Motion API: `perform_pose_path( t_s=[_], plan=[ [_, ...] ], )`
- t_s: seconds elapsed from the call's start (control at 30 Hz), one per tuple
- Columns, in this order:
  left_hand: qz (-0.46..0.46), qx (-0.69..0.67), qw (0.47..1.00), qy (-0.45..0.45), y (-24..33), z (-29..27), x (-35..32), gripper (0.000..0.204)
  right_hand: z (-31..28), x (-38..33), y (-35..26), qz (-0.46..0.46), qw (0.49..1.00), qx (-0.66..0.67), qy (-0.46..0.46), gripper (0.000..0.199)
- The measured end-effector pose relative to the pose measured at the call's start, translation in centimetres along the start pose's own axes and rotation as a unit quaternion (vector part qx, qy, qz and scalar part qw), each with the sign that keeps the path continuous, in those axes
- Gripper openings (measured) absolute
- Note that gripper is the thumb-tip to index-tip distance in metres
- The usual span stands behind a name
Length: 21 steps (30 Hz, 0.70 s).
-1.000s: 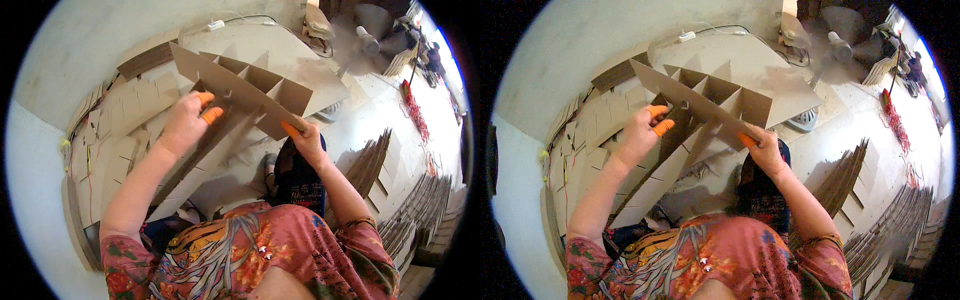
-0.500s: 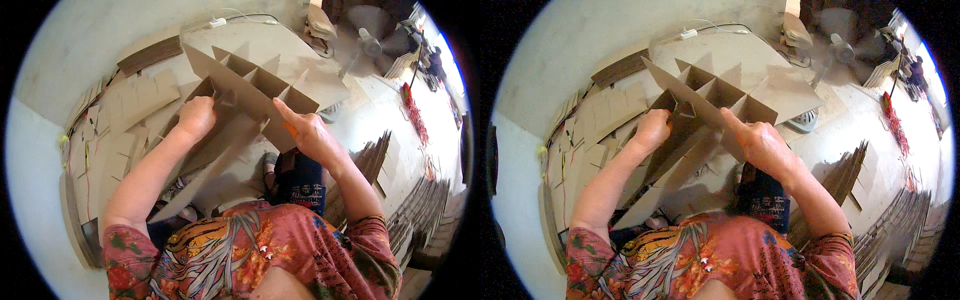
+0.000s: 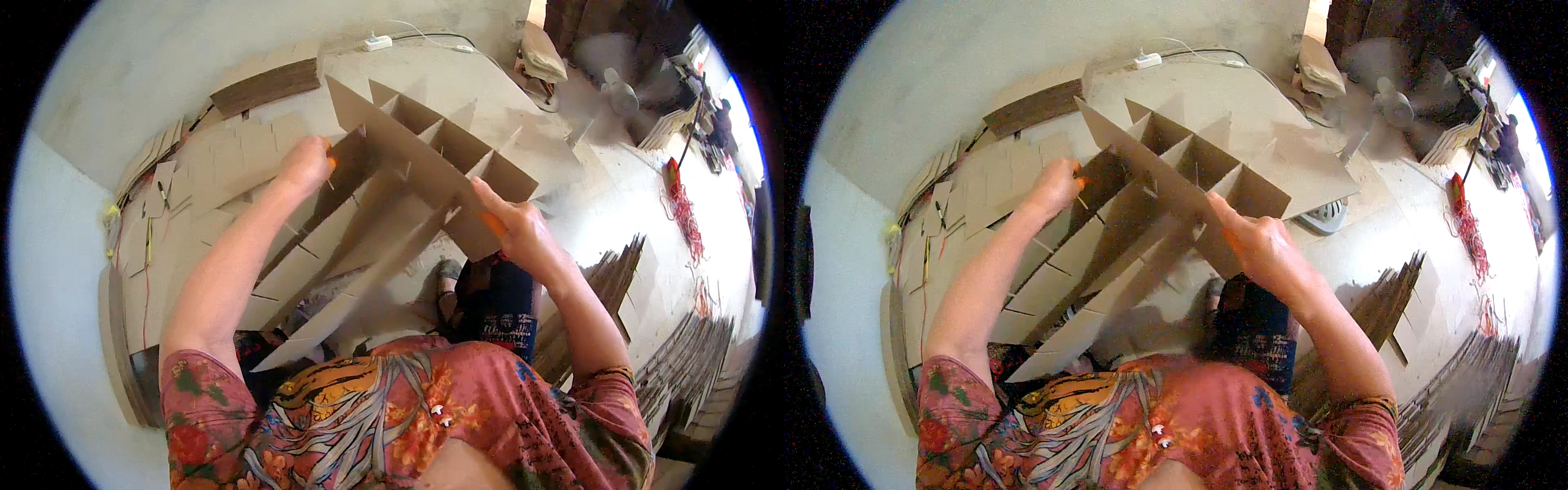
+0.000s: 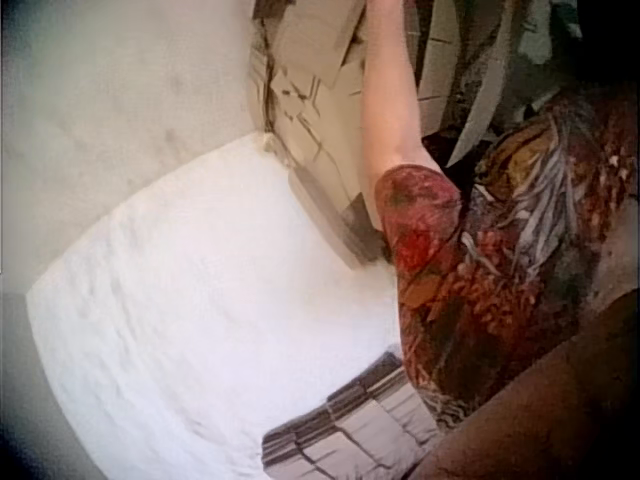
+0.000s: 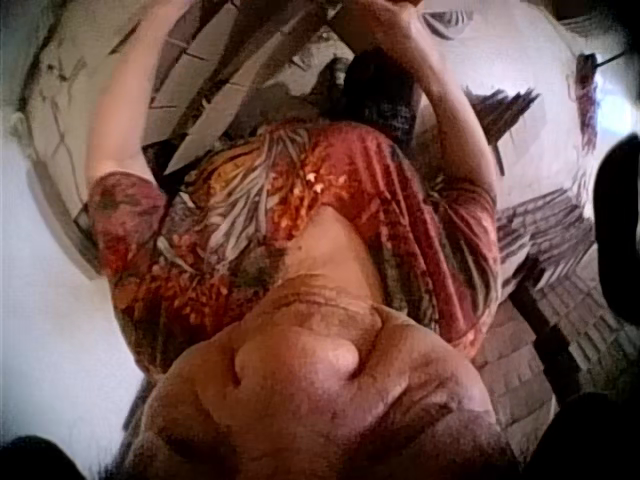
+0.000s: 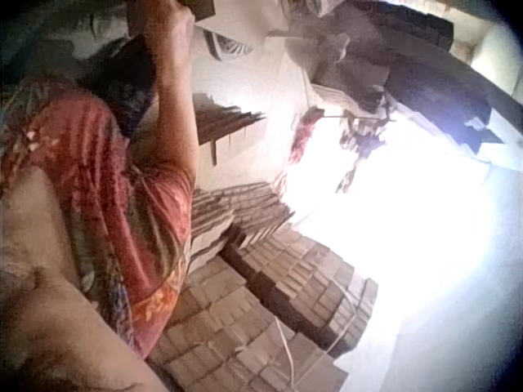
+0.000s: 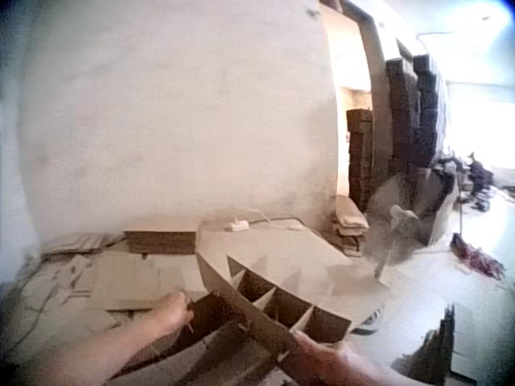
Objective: The person assembles pre-cut cardboard dividers by folding and interlocking them into a grid-like structure. They repeatedly pick up flat pieces, fold along scored lines, and insert them into the growing assembly, occasionally adjusting alignment.
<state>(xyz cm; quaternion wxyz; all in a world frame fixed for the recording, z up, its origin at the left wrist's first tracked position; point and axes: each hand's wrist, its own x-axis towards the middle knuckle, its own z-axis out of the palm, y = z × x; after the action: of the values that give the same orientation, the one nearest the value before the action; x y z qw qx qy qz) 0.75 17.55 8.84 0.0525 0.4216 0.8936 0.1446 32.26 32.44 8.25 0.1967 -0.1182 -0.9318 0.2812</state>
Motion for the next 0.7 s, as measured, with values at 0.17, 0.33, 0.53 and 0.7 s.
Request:
perform_pose_path(
  t_s=[0.17,0.33,0.53,0.7],
  plan=[
    [-0.010,0.017,1.000,0.016,-3.5,0.6,0.4,0.018,-0.9,1.2,-1.6,0.025,0.996,-0.044,-0.070,0.062],
    [0.004,-0.127,0.989,-0.078,-1.9,-1.0,0.3,0.018,1.2,2.8,1.3,-0.001,0.993,-0.096,-0.069,0.061],
    [-0.072,-0.097,0.993,-0.014,-12.4,-1.6,1.1,0.030,2.7,6.4,3.3,-0.029,0.997,-0.069,0.007,0.058],
    [-0.100,0.186,0.977,0.036,-18.5,3.9,1.0,0.043,3.6,8.0,5.1,0.022,0.998,-0.060,0.008,0.056]
  ],
)
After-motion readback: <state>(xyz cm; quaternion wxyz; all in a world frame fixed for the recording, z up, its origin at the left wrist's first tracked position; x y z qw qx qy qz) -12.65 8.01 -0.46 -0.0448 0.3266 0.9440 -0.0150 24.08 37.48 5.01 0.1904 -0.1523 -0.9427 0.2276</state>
